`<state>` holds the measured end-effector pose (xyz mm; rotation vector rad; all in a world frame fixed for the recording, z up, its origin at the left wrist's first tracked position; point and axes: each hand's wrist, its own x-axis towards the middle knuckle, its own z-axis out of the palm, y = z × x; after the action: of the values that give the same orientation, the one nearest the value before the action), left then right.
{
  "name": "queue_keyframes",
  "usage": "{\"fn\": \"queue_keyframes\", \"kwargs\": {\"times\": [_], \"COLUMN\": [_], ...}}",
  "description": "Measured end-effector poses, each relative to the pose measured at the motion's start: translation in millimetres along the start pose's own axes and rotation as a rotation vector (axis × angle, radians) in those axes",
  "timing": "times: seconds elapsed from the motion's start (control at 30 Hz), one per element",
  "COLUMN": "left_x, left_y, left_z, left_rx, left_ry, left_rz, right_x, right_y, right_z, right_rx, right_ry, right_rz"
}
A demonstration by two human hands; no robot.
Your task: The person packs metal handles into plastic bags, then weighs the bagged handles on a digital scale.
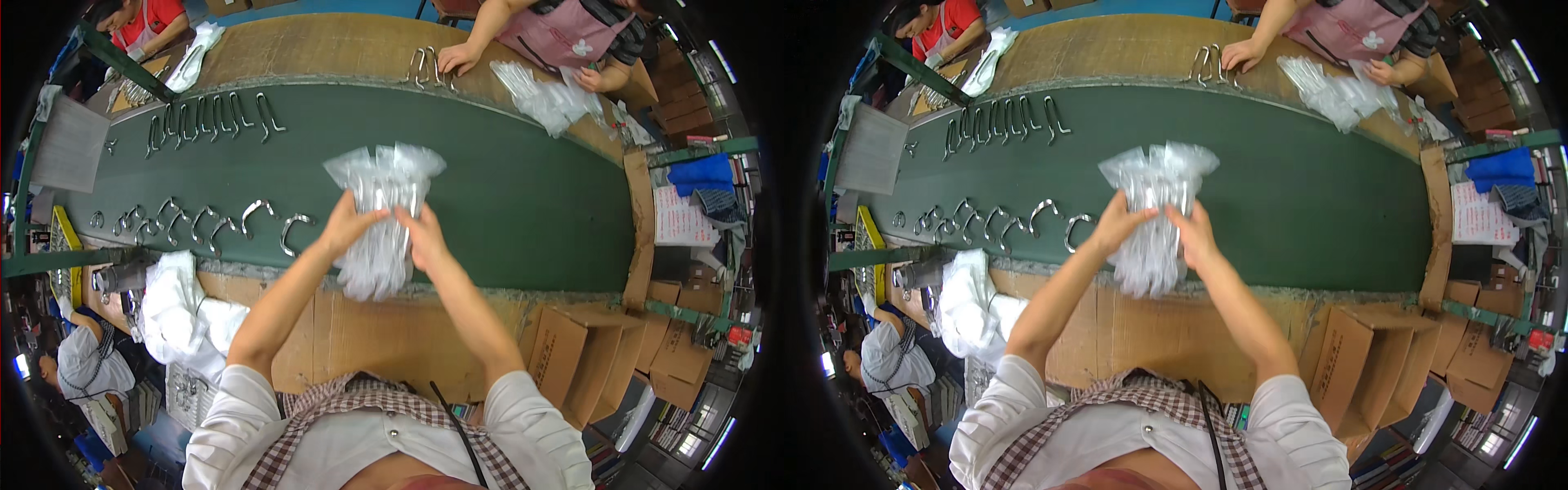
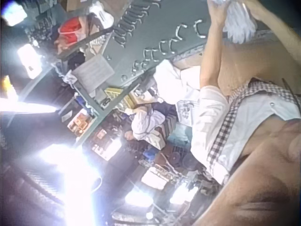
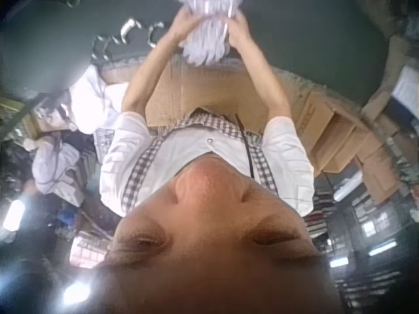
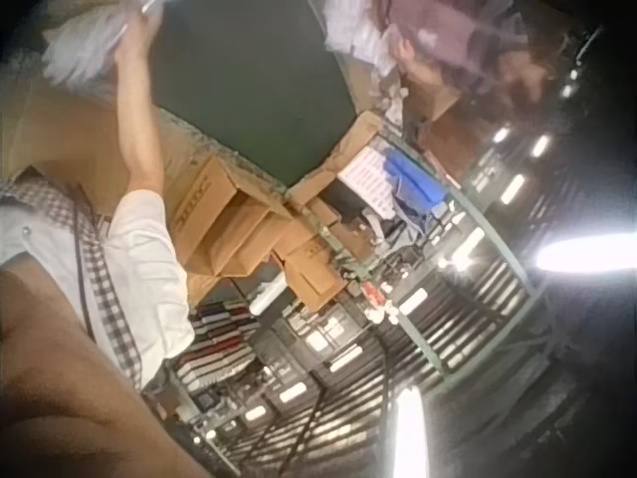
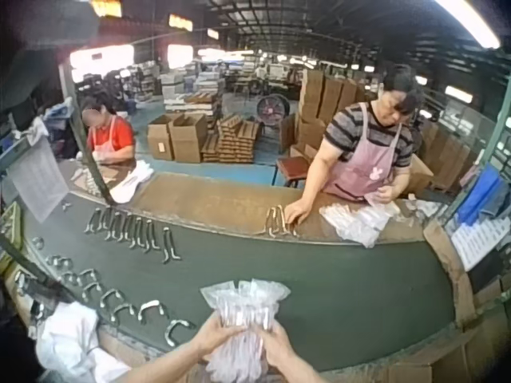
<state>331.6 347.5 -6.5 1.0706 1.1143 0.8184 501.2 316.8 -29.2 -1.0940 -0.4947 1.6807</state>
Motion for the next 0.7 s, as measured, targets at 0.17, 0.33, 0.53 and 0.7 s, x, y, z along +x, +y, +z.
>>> {"fn": "queue_keyframes", "kwargs": {"times": [0.17,0.33,0.53,0.7], "left_x": [165,279,368,418], "left_y": [19,42,25,15], "left_z": [-66,-125,-140,-151], "left_rx": [-0.246,-0.188,-0.056,0.615], "left_ry": [0.003,0.044,0.077,0.421], "left_rz": [-0.028,-0.037,0.077,0.539], "right_x": [174,312,390,406], "right_y": [-56,-70,-64,-74], "right_z": [39,75,72,64], "right_rx": [-0.115,-0.125,-0.297,-1.194], "right_ry": [-0.057,-0.058,-0.007,0.152], "right_rz": [0.041,0.097,-0.337,-0.776]}}
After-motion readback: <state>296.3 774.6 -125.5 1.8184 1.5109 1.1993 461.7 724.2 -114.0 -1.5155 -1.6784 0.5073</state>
